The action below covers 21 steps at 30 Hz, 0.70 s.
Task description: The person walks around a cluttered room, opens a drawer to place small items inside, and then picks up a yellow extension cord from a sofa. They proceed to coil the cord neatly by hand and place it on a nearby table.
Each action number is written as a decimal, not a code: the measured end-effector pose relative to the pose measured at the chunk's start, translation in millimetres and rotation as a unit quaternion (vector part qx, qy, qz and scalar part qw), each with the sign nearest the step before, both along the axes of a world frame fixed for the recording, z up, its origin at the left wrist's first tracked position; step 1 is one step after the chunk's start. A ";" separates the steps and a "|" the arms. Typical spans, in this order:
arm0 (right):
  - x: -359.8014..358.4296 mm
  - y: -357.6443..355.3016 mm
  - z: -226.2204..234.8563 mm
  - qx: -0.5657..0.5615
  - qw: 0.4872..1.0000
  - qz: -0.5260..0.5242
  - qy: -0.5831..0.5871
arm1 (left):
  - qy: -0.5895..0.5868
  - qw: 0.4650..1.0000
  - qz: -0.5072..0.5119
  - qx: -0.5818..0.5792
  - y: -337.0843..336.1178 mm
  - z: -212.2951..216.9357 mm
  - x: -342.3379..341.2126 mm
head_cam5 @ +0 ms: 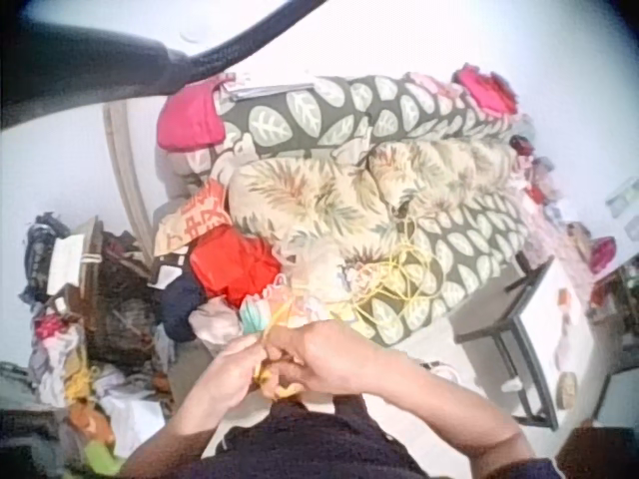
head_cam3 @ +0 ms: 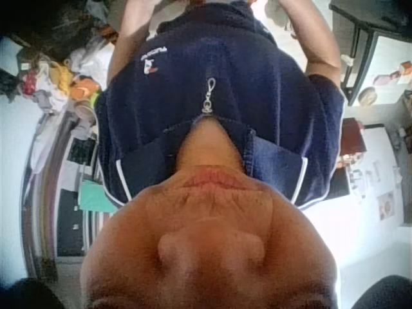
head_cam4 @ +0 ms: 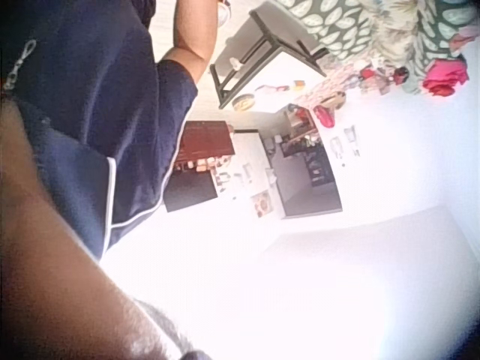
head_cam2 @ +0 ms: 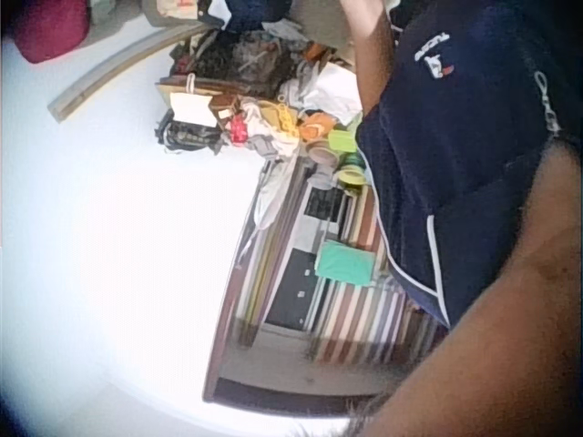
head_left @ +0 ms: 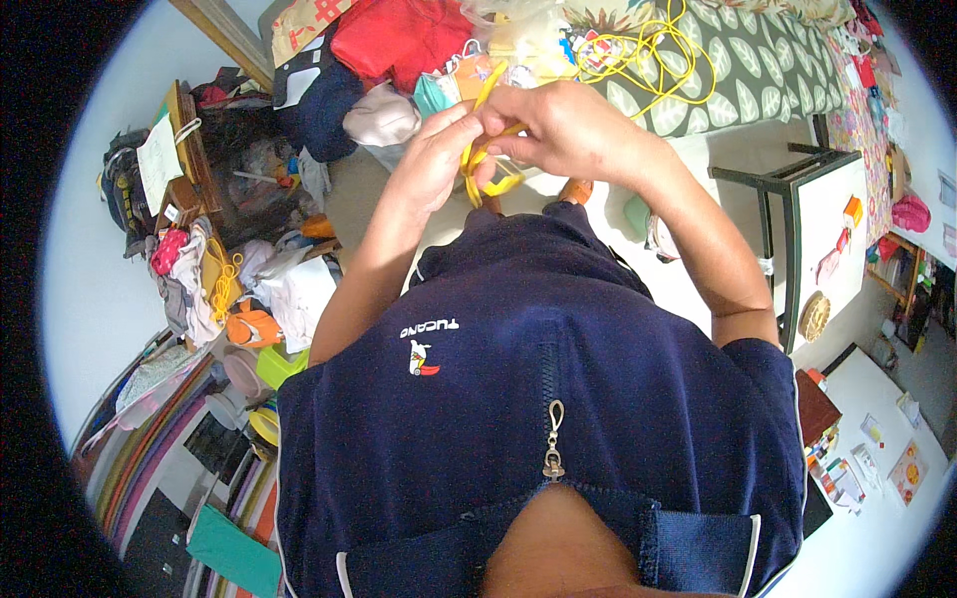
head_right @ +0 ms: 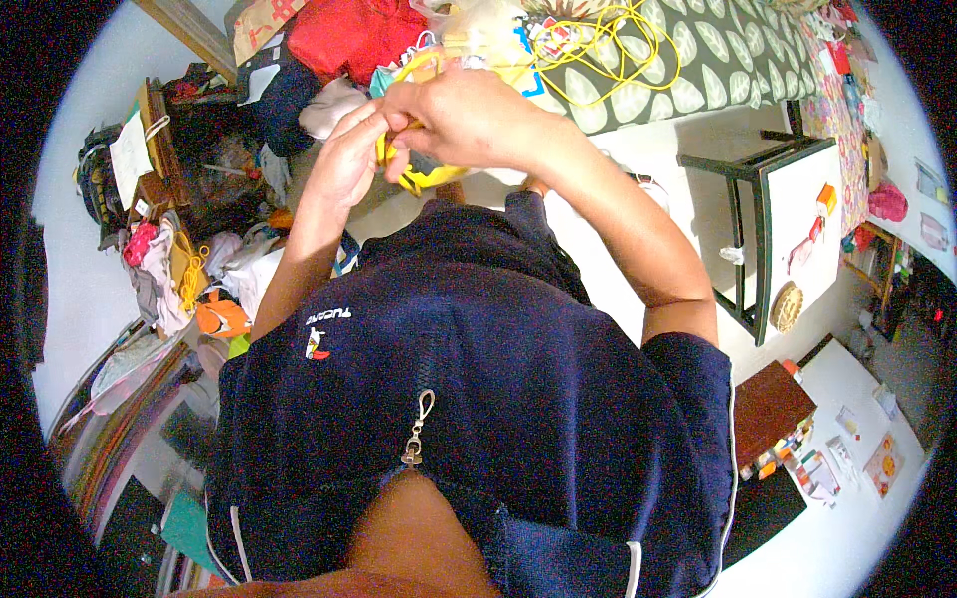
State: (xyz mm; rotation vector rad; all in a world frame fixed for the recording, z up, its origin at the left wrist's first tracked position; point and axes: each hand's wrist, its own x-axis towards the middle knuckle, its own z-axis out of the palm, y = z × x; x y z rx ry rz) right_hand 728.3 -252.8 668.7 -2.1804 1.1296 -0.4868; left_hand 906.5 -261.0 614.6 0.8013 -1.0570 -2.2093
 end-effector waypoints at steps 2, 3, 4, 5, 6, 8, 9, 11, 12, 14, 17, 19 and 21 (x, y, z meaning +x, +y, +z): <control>-9.4 -7.7 -2.4 0.022 1.000 0.022 -0.006 | -0.020 0.999 -0.018 0.042 -1.5 4.6 -4.4; -15.4 -10.6 -2.6 0.033 0.999 0.032 -0.009 | -0.041 0.998 -0.038 0.024 -2.6 10.5 -5.9; -21.1 -12.2 -2.8 0.034 0.999 0.015 0.002 | -0.062 0.996 -0.057 0.005 -4.1 15.8 -7.4; -26.5 -15.7 -3.0 0.032 0.999 0.009 0.023 | -0.085 0.994 -0.073 -0.015 -4.3 20.8 -6.5; -34.8 -20.4 -5.7 0.030 0.999 -0.001 0.044 | -0.114 0.989 -0.090 -0.034 -3.6 20.1 -3.6; -64.6 -35.4 -28.0 0.007 0.997 -0.042 0.070 | -0.120 0.982 -0.135 -0.058 -5.3 30.3 12.4; -87.5 -43.7 -49.3 -0.014 0.994 -0.075 0.076 | -0.121 0.977 -0.157 -0.072 -6.1 37.6 21.8; -126.0 -50.8 -66.2 -0.057 0.976 -0.158 0.140 | -0.186 0.970 -0.136 -0.074 -3.2 58.4 42.7; -160.9 -56.8 -89.1 -0.056 0.969 -0.193 0.142 | -0.145 0.981 -0.115 -0.056 -4.0 54.3 63.1; -228.2 -47.0 -131.8 -0.055 0.937 -0.292 0.182 | -0.119 0.992 -0.001 -0.042 -7.4 64.6 93.4; -314.8 -13.8 -170.4 -0.032 0.880 -0.403 0.251 | -0.071 0.974 0.195 -0.092 -17.0 95.6 138.9; -326.7 -7.9 -190.6 0.000 0.878 -0.415 0.237 | 0.000 0.951 0.285 -0.122 -2.2 134.7 186.0; -373.0 15.4 -214.9 0.076 0.891 -0.374 0.246 | 0.057 0.957 0.219 -0.180 -7.5 154.1 193.1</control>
